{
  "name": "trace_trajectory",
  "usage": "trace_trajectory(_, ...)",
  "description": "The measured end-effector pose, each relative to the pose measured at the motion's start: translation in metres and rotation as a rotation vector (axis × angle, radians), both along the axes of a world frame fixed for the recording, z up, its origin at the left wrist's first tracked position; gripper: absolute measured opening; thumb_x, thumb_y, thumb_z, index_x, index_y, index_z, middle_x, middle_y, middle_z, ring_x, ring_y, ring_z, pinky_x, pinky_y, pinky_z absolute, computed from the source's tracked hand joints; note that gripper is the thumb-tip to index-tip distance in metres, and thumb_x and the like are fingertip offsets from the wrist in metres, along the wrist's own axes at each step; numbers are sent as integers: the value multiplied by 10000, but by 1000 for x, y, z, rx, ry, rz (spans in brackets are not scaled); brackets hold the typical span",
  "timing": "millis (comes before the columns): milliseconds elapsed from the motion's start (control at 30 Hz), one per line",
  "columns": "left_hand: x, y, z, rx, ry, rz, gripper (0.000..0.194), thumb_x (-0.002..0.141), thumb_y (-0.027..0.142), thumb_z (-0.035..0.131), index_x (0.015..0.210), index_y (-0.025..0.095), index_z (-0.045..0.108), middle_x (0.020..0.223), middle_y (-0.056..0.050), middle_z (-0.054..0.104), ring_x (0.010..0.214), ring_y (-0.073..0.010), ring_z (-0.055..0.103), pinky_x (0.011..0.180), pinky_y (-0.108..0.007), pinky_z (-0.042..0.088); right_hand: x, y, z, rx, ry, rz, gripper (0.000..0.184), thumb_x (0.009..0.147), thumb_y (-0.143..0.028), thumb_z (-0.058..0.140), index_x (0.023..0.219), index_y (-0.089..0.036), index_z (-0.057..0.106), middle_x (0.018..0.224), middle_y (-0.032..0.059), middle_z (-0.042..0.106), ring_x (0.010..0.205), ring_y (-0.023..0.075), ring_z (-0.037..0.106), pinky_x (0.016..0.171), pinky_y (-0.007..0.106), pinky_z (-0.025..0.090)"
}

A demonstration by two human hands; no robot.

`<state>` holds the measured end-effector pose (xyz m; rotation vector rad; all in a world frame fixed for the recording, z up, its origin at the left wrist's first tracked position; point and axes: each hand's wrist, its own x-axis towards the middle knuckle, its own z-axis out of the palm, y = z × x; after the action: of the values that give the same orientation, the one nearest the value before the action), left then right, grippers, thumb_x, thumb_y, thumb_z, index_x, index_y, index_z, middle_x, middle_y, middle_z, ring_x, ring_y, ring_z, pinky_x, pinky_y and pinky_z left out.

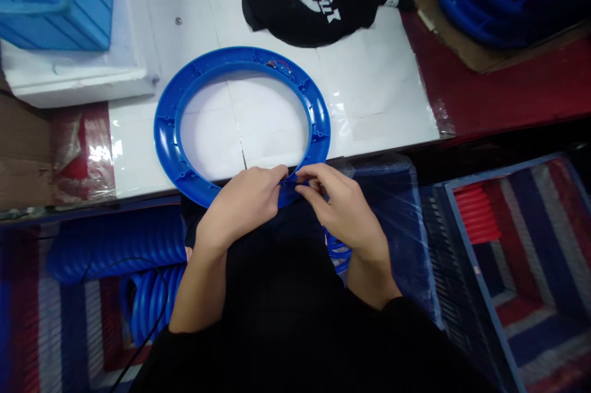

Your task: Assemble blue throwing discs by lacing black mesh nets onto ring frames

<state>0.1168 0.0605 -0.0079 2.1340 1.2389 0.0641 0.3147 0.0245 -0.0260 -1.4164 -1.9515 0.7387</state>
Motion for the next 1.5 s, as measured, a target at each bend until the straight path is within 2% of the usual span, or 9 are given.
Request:
trace_trajectory(133,-6,3,-3,-14,-83,24,246,956,143,509,1069,215,715,982,-57,791,873,-233,741,782,-325,498,8,4,8,86,-17,-27,112,999,-129,648,1037,-231,673,979,28,722,875,189,682,820,330,549)
trace_trajectory(300,-6,4,-6,-17,-110,43,248,935,143,505,1034,212,721,942,-51,784,832,-226,722,756,-329,482,4,16,9,125,-37,20,95,997,-166,653,930,-230,670,912,29,674,853,197,660,808,354,534)
trace_trajectory(600,-8,5,-7,-16,-122,13,249,933,152,500,1037,223,715,965,-50,780,865,-239,720,772,-341,487,11,34,7,42,-50,102,137,977,-185,667,851,-231,639,825,3,646,765,177,604,721,332,478)
trace_trajectory(767,-9,7,-8,-30,-132,5,253,913,148,508,1038,228,713,981,-44,781,871,-236,717,785,-338,489,15,40,4,58,-99,164,160,1008,-214,624,850,-236,630,822,13,643,807,194,606,753,343,472)
trace_trajectory(867,-10,8,-8,-43,-152,-2,232,912,160,515,1016,226,711,964,-42,777,848,-226,706,768,-332,479,14,32,-3,133,-142,127,159,1041,-229,585,892,-233,641,839,30,648,827,203,606,781,351,474)
trace_trajectory(967,-10,8,-8,-51,-157,0,222,912,166,516,1000,228,709,943,-37,772,829,-218,699,755,-328,472,9,19,-15,192,-165,28,180,1064,-250,545,930,-230,665,847,45,675,795,202,612,772,353,476)
trace_trajectory(1100,-9,8,-9,-44,-150,-3,231,910,160,519,1021,231,709,963,-39,777,856,-221,707,773,-328,478,5,10,-24,193,-107,-81,176,1064,-264,555,951,-228,685,875,48,706,761,187,623,748,342,483)
trace_trajectory(1267,-8,8,-6,-26,-124,-5,234,922,152,511,1016,228,712,960,-51,783,842,-223,707,775,-337,477,10,13,-8,118,-39,12,143,1038,-235,577,931,-237,672,834,20,649,758,180,601,747,339,499)
trace_trajectory(1500,-7,6,-6,-11,-131,5,255,900,134,508,1013,214,722,976,-65,792,897,-249,736,814,-360,496,11,19,13,212,-422,185,269,1047,-121,446,985,-200,695,940,101,655,898,257,572,786,398,482)
